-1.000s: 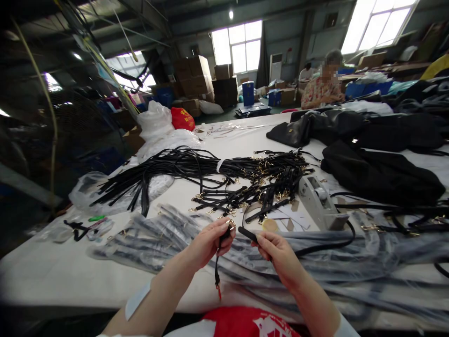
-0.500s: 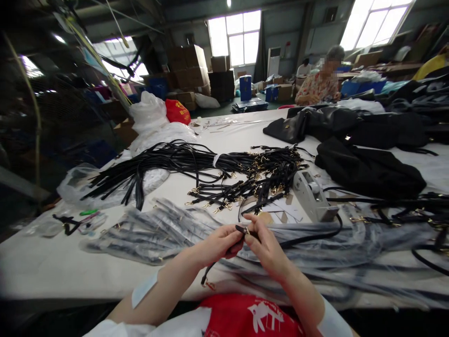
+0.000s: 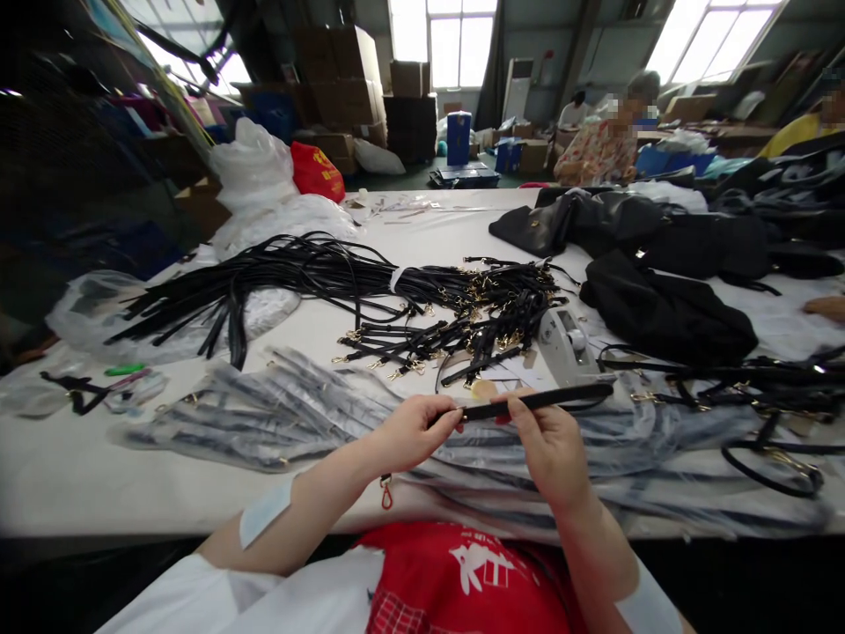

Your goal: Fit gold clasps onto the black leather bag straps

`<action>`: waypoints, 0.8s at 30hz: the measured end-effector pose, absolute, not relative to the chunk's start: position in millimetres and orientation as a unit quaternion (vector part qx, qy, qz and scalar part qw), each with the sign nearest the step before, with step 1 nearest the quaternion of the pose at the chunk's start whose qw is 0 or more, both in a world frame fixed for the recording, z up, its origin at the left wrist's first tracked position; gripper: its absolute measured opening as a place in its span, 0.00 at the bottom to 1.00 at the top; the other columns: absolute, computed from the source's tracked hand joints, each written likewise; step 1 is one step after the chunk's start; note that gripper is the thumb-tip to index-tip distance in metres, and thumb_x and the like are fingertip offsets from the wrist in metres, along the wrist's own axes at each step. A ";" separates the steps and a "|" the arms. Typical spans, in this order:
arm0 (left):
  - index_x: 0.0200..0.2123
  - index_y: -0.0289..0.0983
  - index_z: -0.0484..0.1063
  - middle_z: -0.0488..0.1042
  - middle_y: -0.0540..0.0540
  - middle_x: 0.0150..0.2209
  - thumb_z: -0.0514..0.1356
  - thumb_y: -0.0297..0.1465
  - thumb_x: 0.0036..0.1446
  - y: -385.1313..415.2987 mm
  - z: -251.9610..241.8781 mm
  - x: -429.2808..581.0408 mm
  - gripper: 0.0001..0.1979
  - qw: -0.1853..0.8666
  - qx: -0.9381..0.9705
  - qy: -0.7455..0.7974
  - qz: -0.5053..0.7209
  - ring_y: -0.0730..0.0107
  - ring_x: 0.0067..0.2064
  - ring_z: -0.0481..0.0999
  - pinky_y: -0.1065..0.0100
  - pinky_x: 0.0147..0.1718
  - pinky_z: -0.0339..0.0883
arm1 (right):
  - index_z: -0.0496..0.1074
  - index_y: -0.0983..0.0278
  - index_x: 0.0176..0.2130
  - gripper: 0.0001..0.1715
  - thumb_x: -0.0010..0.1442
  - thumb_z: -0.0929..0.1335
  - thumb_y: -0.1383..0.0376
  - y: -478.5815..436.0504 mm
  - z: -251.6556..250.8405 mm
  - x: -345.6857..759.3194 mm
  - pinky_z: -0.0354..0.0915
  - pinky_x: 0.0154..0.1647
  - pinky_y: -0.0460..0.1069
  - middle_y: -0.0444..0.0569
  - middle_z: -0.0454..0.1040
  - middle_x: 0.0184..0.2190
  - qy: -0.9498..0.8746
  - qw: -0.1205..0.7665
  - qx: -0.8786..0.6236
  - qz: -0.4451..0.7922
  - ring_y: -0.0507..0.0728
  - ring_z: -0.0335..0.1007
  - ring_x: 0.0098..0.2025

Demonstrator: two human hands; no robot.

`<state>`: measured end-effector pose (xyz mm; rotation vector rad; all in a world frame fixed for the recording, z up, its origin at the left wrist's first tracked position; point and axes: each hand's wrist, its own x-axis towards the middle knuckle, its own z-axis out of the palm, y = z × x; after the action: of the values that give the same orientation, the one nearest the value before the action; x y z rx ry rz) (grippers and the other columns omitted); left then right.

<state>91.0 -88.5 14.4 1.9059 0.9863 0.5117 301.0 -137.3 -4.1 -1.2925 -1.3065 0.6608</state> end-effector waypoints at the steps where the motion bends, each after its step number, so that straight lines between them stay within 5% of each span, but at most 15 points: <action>1: 0.25 0.36 0.69 0.63 0.54 0.21 0.51 0.35 0.62 -88.5 13.8 91.9 0.15 0.452 0.769 0.401 0.212 0.74 0.24 0.61 0.71 0.23 0.50 | 0.80 0.63 0.38 0.17 0.63 0.68 0.53 -138.8 -6.2 299.9 0.70 0.36 0.51 0.50 0.80 0.31 -0.558 0.542 -0.560 0.285 0.59 0.76 0.33; 15: 0.26 0.36 0.70 0.64 0.53 0.20 0.54 0.35 0.60 -90.7 11.9 95.3 0.13 0.428 0.763 0.429 0.223 0.73 0.24 0.59 0.71 0.22 0.48 | 0.80 0.61 0.42 0.15 0.63 0.69 0.55 -143.9 -13.2 281.8 0.75 0.32 0.52 0.51 0.82 0.31 -0.506 0.565 -0.560 0.333 0.60 0.79 0.28; 24: 0.29 0.38 0.70 0.75 0.48 0.27 0.51 0.35 0.63 -91.8 12.9 96.5 0.14 0.386 0.790 0.410 0.242 0.66 0.30 0.73 0.70 0.31 0.63 | 0.78 0.62 0.37 0.13 0.66 0.64 0.64 -147.1 6.8 261.2 0.72 0.36 0.50 0.50 0.81 0.31 -0.628 0.541 -0.516 0.215 0.58 0.79 0.33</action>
<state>96.5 -91.8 12.9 2.0130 1.0434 0.6175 261.2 -147.1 6.8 -1.2261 -1.4921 0.5117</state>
